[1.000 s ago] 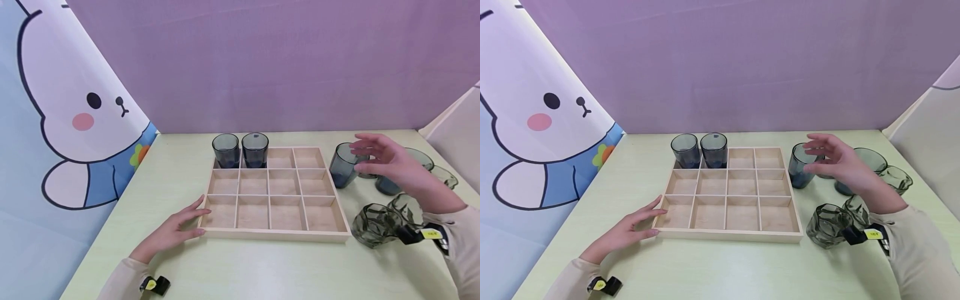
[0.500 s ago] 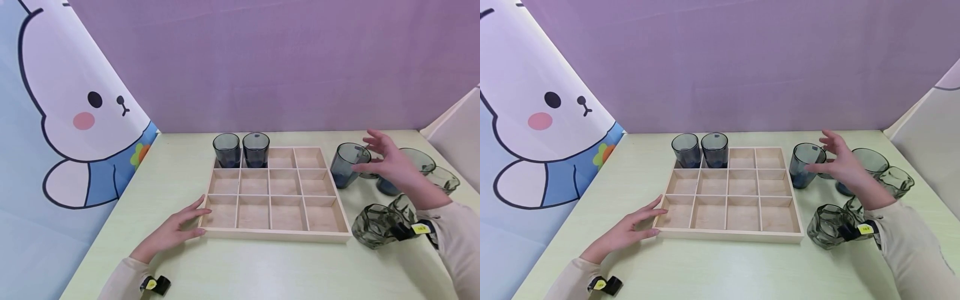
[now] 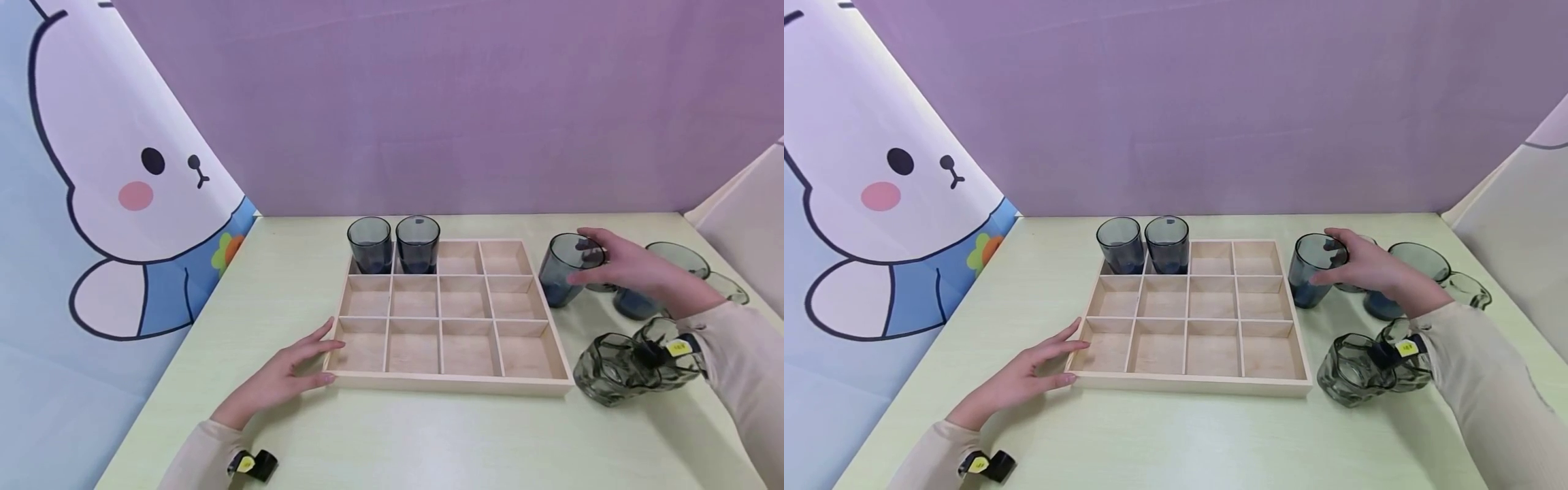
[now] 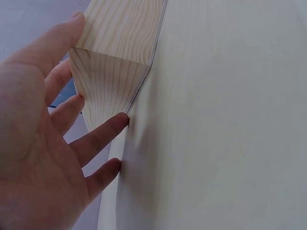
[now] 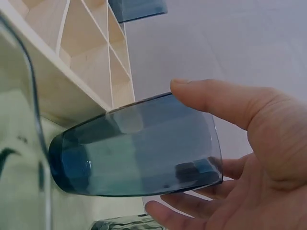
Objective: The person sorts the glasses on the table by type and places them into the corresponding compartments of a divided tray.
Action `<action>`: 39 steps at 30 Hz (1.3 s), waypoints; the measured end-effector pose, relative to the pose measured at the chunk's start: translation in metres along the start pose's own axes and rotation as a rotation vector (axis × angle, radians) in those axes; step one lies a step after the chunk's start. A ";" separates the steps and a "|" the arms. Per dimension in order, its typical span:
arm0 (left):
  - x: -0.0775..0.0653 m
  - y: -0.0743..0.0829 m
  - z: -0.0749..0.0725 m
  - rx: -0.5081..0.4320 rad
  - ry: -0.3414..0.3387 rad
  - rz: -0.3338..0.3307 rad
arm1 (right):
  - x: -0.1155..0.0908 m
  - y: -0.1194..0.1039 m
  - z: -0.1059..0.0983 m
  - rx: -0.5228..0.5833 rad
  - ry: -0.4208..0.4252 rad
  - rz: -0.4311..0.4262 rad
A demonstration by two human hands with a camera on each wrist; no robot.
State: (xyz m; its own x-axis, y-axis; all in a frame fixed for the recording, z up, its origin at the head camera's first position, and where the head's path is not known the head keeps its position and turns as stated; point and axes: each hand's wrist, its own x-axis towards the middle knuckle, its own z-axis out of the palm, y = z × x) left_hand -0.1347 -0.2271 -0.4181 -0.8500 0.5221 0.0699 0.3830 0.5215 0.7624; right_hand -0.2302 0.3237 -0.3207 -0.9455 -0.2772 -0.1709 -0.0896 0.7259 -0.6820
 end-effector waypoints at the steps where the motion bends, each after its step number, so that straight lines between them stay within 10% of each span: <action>1: 0.000 0.000 0.000 -0.006 -0.002 -0.004 | 0.001 0.000 0.000 -0.016 0.004 -0.005; 18: 0.000 -0.001 0.002 0.025 0.009 0.024 | 0.005 -0.010 -0.014 -0.221 0.109 0.020; 39: 0.001 0.001 0.000 0.007 0.007 0.024 | -0.001 -0.055 -0.028 -0.101 0.184 0.012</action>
State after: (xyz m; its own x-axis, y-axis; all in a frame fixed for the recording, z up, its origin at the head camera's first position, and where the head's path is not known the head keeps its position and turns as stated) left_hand -0.1350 -0.2260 -0.4177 -0.8430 0.5299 0.0926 0.4058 0.5135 0.7561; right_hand -0.2334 0.3020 -0.2633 -0.9871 -0.1550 -0.0398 -0.0998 0.7906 -0.6041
